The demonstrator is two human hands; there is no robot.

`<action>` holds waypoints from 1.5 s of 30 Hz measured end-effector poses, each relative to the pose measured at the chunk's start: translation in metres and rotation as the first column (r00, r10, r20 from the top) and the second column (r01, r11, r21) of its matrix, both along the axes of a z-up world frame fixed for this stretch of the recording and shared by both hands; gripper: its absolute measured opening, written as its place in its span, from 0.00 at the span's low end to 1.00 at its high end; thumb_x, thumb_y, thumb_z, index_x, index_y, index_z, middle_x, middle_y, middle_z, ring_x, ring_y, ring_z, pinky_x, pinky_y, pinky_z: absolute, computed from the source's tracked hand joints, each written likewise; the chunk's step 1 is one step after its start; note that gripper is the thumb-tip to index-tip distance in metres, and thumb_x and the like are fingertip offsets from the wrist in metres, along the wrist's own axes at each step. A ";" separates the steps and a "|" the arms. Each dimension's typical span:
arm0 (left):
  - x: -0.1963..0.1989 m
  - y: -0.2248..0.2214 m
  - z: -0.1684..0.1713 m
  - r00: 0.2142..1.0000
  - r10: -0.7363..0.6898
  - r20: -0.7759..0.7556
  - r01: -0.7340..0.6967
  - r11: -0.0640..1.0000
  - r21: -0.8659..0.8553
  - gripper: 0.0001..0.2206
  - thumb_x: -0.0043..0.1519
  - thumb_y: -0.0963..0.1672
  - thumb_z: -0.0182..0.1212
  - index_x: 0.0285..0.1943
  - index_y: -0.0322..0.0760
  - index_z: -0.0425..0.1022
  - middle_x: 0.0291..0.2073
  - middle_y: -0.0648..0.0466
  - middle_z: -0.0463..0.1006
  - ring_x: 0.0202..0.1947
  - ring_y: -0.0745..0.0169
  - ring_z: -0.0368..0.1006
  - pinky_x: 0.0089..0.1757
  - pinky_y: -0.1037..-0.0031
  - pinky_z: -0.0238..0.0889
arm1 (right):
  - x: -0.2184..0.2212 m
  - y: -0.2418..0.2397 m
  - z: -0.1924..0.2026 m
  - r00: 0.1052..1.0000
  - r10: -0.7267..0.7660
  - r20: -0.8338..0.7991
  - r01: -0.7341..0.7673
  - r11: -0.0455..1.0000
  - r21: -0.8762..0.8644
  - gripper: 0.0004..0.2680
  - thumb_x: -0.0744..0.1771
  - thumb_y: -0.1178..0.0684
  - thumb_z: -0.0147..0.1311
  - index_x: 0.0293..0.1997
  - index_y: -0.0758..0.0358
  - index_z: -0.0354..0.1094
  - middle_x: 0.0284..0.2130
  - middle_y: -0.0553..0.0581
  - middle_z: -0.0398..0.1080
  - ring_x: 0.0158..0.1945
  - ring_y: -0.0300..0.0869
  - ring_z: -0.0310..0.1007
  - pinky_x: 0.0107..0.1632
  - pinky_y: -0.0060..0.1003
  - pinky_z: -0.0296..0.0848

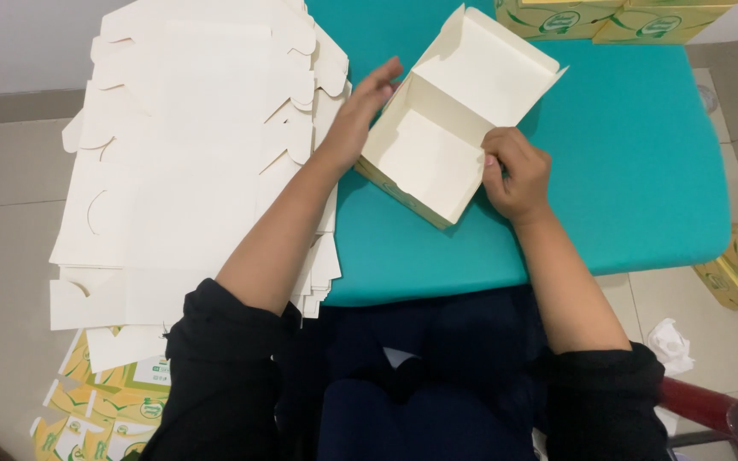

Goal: The person folds flat cardboard pieces into small boxes by hand. They fold the side flaps, tuck the tabs into slots, and close the top flaps to form finished boxes, repeating the process for multiple units.

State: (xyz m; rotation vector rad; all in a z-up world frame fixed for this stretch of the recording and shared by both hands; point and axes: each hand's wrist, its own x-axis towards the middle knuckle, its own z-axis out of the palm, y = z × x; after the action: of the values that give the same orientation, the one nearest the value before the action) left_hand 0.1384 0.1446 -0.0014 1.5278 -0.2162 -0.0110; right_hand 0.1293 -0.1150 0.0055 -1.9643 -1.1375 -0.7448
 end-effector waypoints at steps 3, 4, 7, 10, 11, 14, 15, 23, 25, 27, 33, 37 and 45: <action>-0.010 -0.006 0.013 0.980 -0.076 -0.186 0.075 0.997 -0.013 0.28 0.63 0.49 0.44 0.73 0.43 0.43 0.72 0.54 0.44 0.71 0.58 0.43 0.63 0.67 0.45 | 0.002 -0.001 0.000 0.997 0.017 -0.072 -0.015 1.000 0.026 0.09 0.71 0.57 0.38 0.35 0.70 0.60 0.34 0.68 0.66 0.44 0.57 0.70 0.40 0.46 0.68; -0.009 -0.005 0.015 0.980 -0.072 -0.184 0.070 0.997 -0.014 0.28 0.63 0.49 0.44 0.73 0.43 0.43 0.72 0.54 0.44 0.71 0.58 0.43 0.63 0.67 0.45 | 0.003 -0.001 0.000 0.997 0.021 -0.069 -0.019 0.999 0.025 0.09 0.71 0.57 0.38 0.35 0.70 0.60 0.34 0.68 0.66 0.44 0.57 0.70 0.40 0.46 0.68; -0.010 -0.003 0.028 0.977 -0.053 -0.207 0.047 0.998 -0.034 0.30 0.61 0.49 0.40 0.73 0.43 0.39 0.72 0.53 0.46 0.71 0.58 0.45 0.61 0.68 0.48 | 0.008 0.001 0.002 0.990 0.035 -0.136 -0.026 0.997 0.070 0.06 0.71 0.58 0.41 0.40 0.69 0.63 0.41 0.71 0.66 0.43 0.54 0.69 0.38 0.42 0.66; -0.015 -0.002 0.045 0.954 0.063 -0.292 -0.065 0.998 0.001 0.31 0.53 0.52 0.42 0.70 0.50 0.52 0.70 0.59 0.53 0.68 0.60 0.53 0.59 0.67 0.50 | 0.020 0.000 0.008 0.977 0.023 -0.210 -0.023 1.000 0.003 0.09 0.71 0.56 0.40 0.35 0.67 0.64 0.42 0.64 0.65 0.46 0.53 0.67 0.46 0.46 0.67; -0.012 -0.001 0.044 0.971 0.019 -0.238 -0.023 1.000 -0.017 0.30 0.54 0.49 0.40 0.70 0.45 0.52 0.69 0.56 0.55 0.66 0.59 0.56 0.57 0.69 0.54 | 0.025 -0.002 0.013 0.942 0.028 -0.334 -0.052 0.997 -0.061 0.08 0.71 0.56 0.42 0.35 0.66 0.64 0.42 0.62 0.65 0.41 0.48 0.65 0.42 0.41 0.65; -0.006 -0.001 0.030 0.975 -0.002 -0.220 -0.021 0.995 -0.100 0.29 0.55 0.45 0.41 0.70 0.40 0.53 0.66 0.53 0.60 0.63 0.57 0.61 0.55 0.71 0.59 | 0.031 0.000 0.044 0.846 -0.043 -0.532 -0.099 0.967 -0.236 0.04 0.69 0.58 0.43 0.39 0.61 0.64 0.44 0.58 0.64 0.36 0.43 0.62 0.37 0.39 0.62; -0.003 0.000 0.023 0.967 0.019 -0.254 -0.064 0.984 -0.169 0.28 0.55 0.45 0.43 0.69 0.39 0.54 0.64 0.51 0.63 0.61 0.57 0.63 0.54 0.70 0.61 | 0.032 0.001 0.057 0.795 -0.120 -0.595 -0.120 0.930 -0.348 0.04 0.68 0.59 0.43 0.42 0.57 0.64 0.47 0.55 0.64 0.36 0.43 0.61 0.37 0.41 0.61; 0.014 -0.005 -0.018 0.990 0.124 0.073 -0.118 0.989 -0.084 0.21 0.64 0.46 0.48 0.66 0.37 0.55 0.63 0.49 0.61 0.65 0.55 0.56 0.60 0.64 0.57 | 0.055 0.003 0.005 0.906 0.002 -0.424 0.080 0.981 0.175 0.07 0.69 0.62 0.50 0.41 0.61 0.51 0.37 0.57 0.54 0.36 0.43 0.56 0.35 0.36 0.62; 0.015 -0.005 -0.020 0.986 0.107 0.126 -0.102 0.994 -0.046 0.21 0.66 0.47 0.47 0.67 0.37 0.54 0.64 0.48 0.60 0.66 0.53 0.55 0.61 0.62 0.57 | 0.060 0.002 -0.009 0.844 0.052 -0.534 0.130 0.946 0.297 0.09 0.69 0.59 0.50 0.44 0.58 0.49 0.38 0.55 0.53 0.39 0.42 0.58 0.36 0.35 0.61; 0.016 -0.004 -0.022 0.982 0.068 0.178 -0.060 0.997 -0.050 0.21 0.67 0.47 0.48 0.67 0.39 0.54 0.64 0.49 0.59 0.67 0.53 0.54 0.62 0.61 0.56 | 0.065 -0.003 -0.013 0.839 0.159 -0.520 0.040 0.936 0.351 0.12 0.71 0.62 0.42 0.60 0.60 0.47 0.52 0.63 0.56 0.52 0.49 0.61 0.52 0.43 0.67; 0.016 -0.004 -0.028 0.986 0.106 0.131 -0.101 0.994 -0.044 0.21 0.66 0.46 0.51 0.67 0.44 0.53 0.60 0.47 0.63 0.64 0.53 0.57 0.60 0.64 0.56 | 0.057 -0.002 -0.008 0.673 0.327 -0.663 0.081 0.859 0.506 0.20 0.70 0.49 0.31 0.71 0.56 0.36 0.64 0.59 0.58 0.67 0.49 0.59 0.60 0.43 0.60; 0.009 -0.007 -0.017 0.984 0.111 0.141 -0.108 0.994 -0.029 0.21 0.65 0.47 0.52 0.65 0.45 0.53 0.57 0.47 0.65 0.60 0.53 0.61 0.58 0.64 0.60 | 0.050 0.005 0.009 0.636 0.397 -0.662 0.033 0.843 0.537 0.22 0.69 0.41 0.34 0.72 0.56 0.37 0.68 0.56 0.52 0.68 0.43 0.56 0.57 0.36 0.62; 0.003 -0.010 -0.003 0.997 0.025 0.072 -0.022 0.999 -0.042 0.23 0.67 0.46 0.37 0.72 0.41 0.45 0.70 0.50 0.50 0.71 0.56 0.47 0.65 0.66 0.46 | 0.054 0.000 -0.008 0.716 0.268 -0.644 -0.024 0.932 0.361 0.29 0.68 0.28 0.35 0.68 0.63 0.43 0.66 0.62 0.49 0.70 0.52 0.47 0.69 0.46 0.53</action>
State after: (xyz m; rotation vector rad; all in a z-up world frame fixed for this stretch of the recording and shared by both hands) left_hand 0.1416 0.1351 -0.0042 1.4912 -0.2548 0.0677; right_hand 0.1831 -0.1154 -0.0028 -1.6078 -0.6405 -0.0607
